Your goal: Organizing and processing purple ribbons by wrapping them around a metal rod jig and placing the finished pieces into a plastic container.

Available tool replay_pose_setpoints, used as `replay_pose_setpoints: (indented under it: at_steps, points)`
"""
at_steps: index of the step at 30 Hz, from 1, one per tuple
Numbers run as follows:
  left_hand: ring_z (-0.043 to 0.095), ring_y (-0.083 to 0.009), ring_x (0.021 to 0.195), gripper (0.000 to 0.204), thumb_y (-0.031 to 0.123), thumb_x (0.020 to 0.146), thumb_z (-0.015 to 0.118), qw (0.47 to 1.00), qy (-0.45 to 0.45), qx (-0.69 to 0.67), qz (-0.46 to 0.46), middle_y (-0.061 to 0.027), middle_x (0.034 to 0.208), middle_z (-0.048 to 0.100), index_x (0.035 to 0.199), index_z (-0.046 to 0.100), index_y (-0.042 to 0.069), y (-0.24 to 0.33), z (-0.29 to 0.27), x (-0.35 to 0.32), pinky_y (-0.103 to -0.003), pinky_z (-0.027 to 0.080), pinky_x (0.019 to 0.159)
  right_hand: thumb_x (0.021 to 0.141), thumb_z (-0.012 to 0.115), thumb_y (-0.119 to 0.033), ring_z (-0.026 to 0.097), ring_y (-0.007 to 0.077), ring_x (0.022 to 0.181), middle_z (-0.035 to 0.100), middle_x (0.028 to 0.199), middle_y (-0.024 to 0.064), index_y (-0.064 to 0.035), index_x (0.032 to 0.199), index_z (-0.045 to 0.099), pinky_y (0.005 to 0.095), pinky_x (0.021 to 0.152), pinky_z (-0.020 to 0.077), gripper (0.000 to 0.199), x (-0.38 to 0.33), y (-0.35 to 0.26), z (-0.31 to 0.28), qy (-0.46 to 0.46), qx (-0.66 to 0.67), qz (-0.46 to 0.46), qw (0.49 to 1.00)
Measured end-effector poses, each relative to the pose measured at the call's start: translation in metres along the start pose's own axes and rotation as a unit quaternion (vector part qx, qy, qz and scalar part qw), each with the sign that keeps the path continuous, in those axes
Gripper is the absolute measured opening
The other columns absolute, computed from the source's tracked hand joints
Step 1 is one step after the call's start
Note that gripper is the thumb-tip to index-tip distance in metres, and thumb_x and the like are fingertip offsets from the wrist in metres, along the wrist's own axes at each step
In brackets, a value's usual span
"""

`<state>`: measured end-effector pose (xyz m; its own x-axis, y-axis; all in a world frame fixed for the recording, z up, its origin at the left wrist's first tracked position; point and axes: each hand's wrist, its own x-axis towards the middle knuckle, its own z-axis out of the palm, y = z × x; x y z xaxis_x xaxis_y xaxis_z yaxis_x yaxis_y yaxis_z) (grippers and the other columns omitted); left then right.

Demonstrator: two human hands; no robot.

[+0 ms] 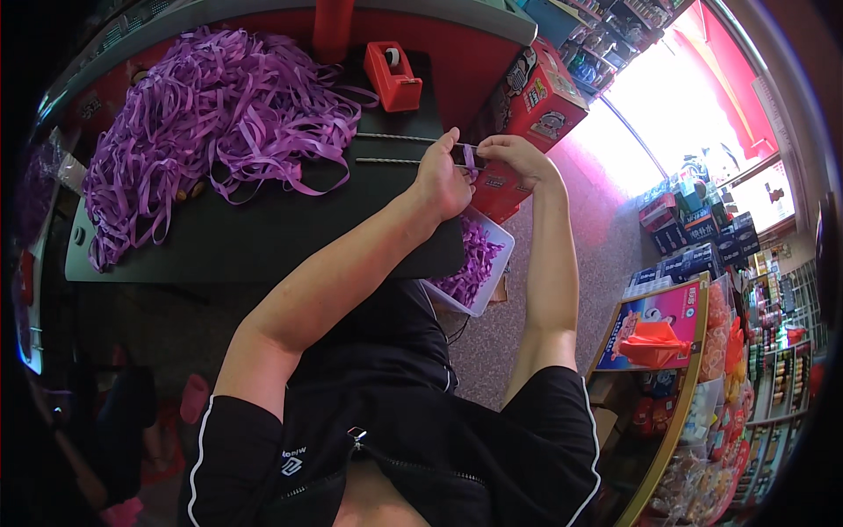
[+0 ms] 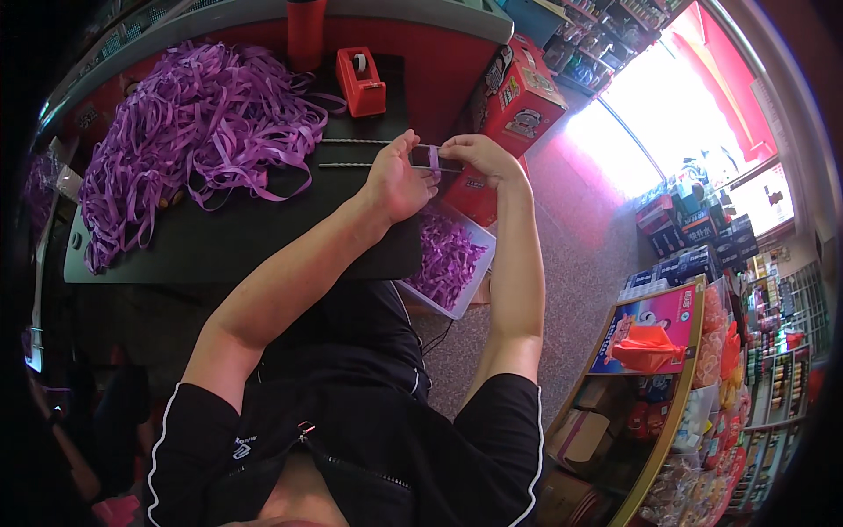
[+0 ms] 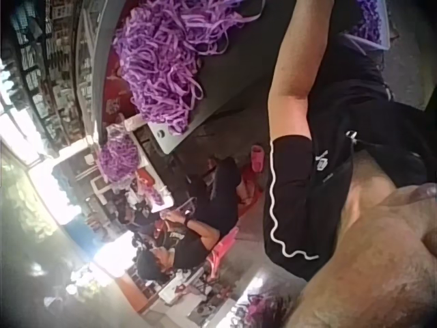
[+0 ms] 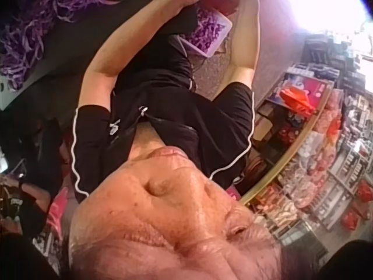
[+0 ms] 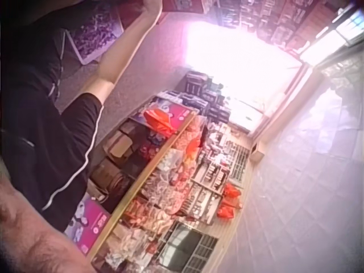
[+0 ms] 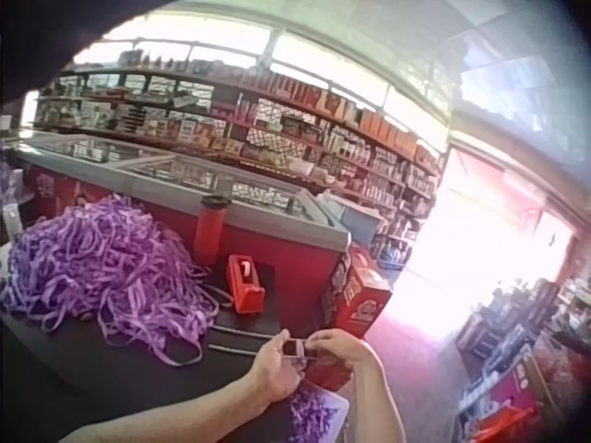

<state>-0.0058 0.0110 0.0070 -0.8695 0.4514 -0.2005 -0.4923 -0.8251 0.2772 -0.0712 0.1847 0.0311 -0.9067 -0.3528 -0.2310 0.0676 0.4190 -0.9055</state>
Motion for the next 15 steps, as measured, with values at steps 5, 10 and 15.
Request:
replay_pose_setpoints:
  at_steps: [5,10,15]
  points:
    - [-0.009,-0.0429,0.141,0.052,0.045,0.093,0.048,1.000,-0.010,0.001,0.012,-0.0343,0.149,-0.008,0.136,0.030,0.023,0.000,0.001,-0.002,-0.049,-0.012,0.112,0.080,0.068,-0.023,0.051,0.0074,0.069,0.062,0.073,-0.0028,-0.0068,0.083,0.071,0.0266,0.063,0.0404,0.017,0.021,-0.008,-0.003,-0.039,-0.104,0.018,0.994]
    - [-0.012,-0.0424,0.141,0.058,0.047,0.093,0.046,1.000,-0.011,0.014,0.011,-0.0338,0.149,-0.013,0.142,0.024,0.024,0.002,0.002,-0.005,-0.049,-0.012,0.112,0.076,0.069,-0.023,0.050,0.0091,0.067,0.060,0.067,-0.0008,-0.0058,0.078,0.072,0.0276,0.063,0.0391,0.018,0.020,-0.017,0.005,-0.034,-0.155,0.017,0.987]
    - [-0.011,-0.0423,0.141,0.061,0.047,0.093,0.046,1.000,-0.009,0.018,0.006,-0.0333,0.149,-0.013,0.144,0.022,0.024,0.003,0.004,-0.006,-0.049,-0.011,0.112,0.073,0.069,-0.024,0.050,0.0100,0.067,0.060,0.068,0.0017,-0.0052,0.080,0.073,0.0285,0.065,0.0391,0.021,0.022,-0.016,0.003,-0.037,-0.188,0.005,0.981]
